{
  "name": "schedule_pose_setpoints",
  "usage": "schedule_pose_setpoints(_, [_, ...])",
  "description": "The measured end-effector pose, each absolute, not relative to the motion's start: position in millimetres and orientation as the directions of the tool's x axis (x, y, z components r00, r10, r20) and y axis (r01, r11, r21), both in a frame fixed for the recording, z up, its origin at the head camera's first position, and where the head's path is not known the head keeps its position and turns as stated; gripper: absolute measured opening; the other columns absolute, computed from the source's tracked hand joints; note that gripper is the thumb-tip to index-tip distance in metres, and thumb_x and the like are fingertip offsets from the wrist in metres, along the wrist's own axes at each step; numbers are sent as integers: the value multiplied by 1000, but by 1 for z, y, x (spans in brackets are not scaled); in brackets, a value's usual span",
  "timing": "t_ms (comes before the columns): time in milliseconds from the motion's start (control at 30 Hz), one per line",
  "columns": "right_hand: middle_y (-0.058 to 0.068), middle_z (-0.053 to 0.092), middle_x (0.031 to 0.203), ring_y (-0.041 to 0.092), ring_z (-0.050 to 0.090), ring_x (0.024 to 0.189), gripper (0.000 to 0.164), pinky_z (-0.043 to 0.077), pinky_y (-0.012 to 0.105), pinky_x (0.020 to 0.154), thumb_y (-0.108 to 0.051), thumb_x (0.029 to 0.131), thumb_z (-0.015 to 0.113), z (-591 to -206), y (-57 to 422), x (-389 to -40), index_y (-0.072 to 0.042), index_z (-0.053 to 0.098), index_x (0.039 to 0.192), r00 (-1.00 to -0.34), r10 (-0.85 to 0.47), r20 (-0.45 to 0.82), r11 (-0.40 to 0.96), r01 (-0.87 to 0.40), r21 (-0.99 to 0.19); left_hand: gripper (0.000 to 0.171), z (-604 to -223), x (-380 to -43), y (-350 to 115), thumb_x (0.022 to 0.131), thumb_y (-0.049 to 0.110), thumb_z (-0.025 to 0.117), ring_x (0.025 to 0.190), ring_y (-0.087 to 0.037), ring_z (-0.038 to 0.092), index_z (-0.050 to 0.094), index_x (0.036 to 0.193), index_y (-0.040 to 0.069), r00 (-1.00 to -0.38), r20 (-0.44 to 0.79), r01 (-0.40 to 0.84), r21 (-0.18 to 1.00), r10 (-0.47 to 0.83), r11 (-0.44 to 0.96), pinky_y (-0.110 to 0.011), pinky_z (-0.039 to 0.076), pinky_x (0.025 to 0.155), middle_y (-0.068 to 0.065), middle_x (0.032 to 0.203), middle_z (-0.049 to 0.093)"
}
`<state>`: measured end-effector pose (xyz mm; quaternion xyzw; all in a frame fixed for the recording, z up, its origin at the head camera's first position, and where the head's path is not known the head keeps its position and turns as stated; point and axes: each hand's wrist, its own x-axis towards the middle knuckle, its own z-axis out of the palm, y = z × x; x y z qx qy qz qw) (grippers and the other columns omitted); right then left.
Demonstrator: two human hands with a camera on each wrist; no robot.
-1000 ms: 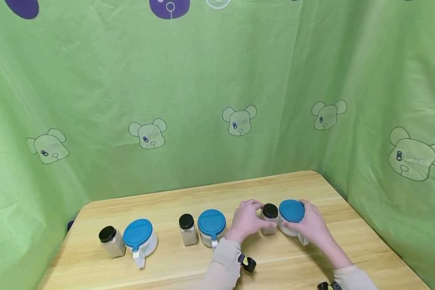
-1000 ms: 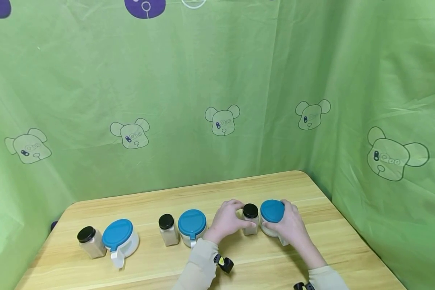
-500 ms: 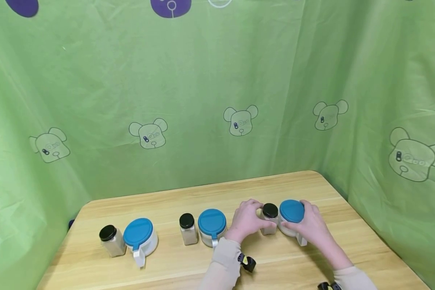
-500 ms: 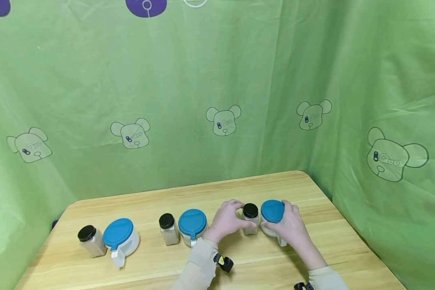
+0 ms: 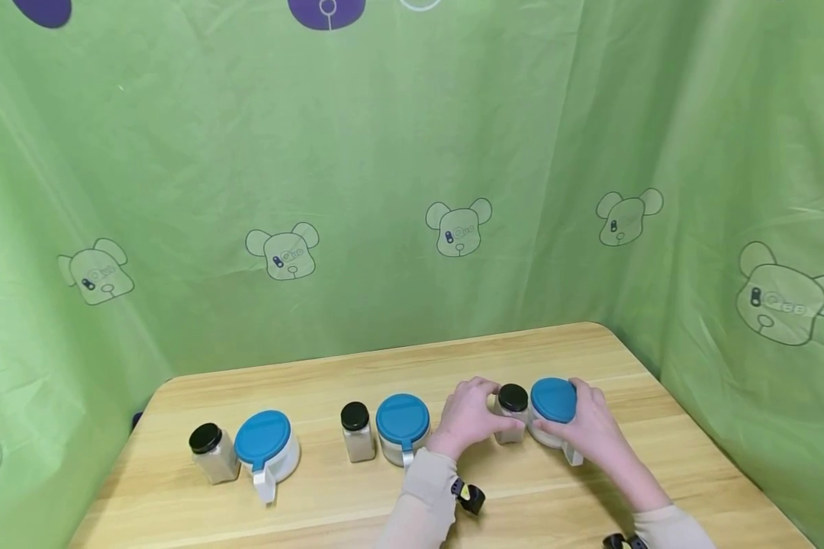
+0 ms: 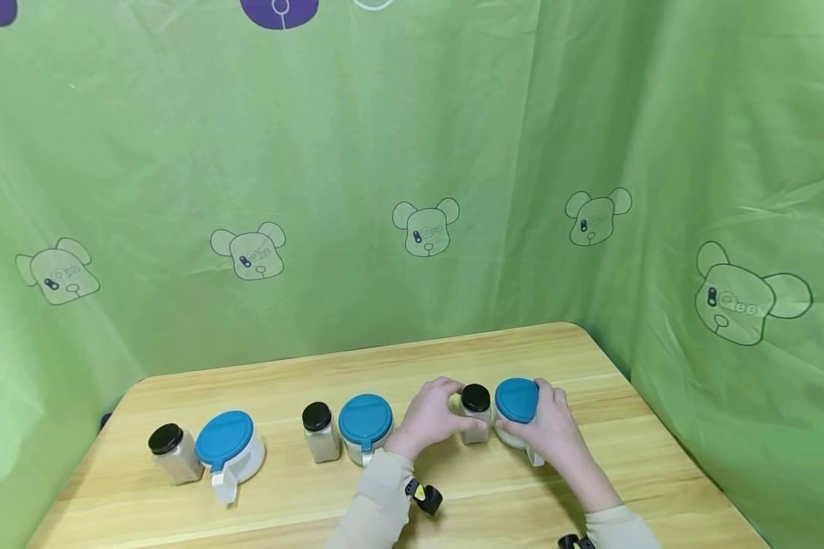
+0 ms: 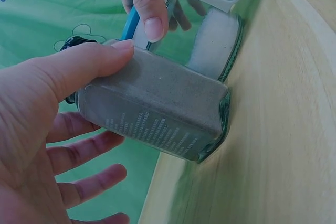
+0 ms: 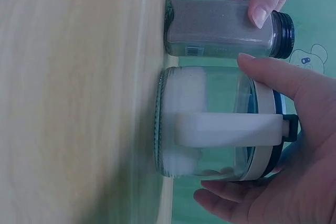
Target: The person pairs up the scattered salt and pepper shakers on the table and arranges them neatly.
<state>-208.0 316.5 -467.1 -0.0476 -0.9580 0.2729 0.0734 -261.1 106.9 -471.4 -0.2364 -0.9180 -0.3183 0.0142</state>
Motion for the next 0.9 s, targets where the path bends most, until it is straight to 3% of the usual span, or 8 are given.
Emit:
schedule_pose_setpoints(400, [44, 37, 127, 56, 50, 108, 114, 49, 67, 83, -53, 74, 79, -464, 315, -205, 16, 20, 142, -989, 114, 99, 845, 44, -533, 65, -468, -259, 105, 71, 60, 78, 116, -16, 57, 64, 123, 25, -885, 177, 448, 576, 430, 684, -36, 49, 96, 9, 126, 64])
schedule_pose_setpoints(900, [42, 36, 130, 57, 49, 110, 107, 49, 68, 82, -56, 78, 74, -452, 318, -200, 8, 23, 147, -988, 111, 111, 848, 36, -530, 61, -450, -256, 100, 74, 59, 77, 123, -16, 53, 61, 126, 31, -882, 189, 451, 606, 432, 655, -35, 46, 100, 11, 133, 59])
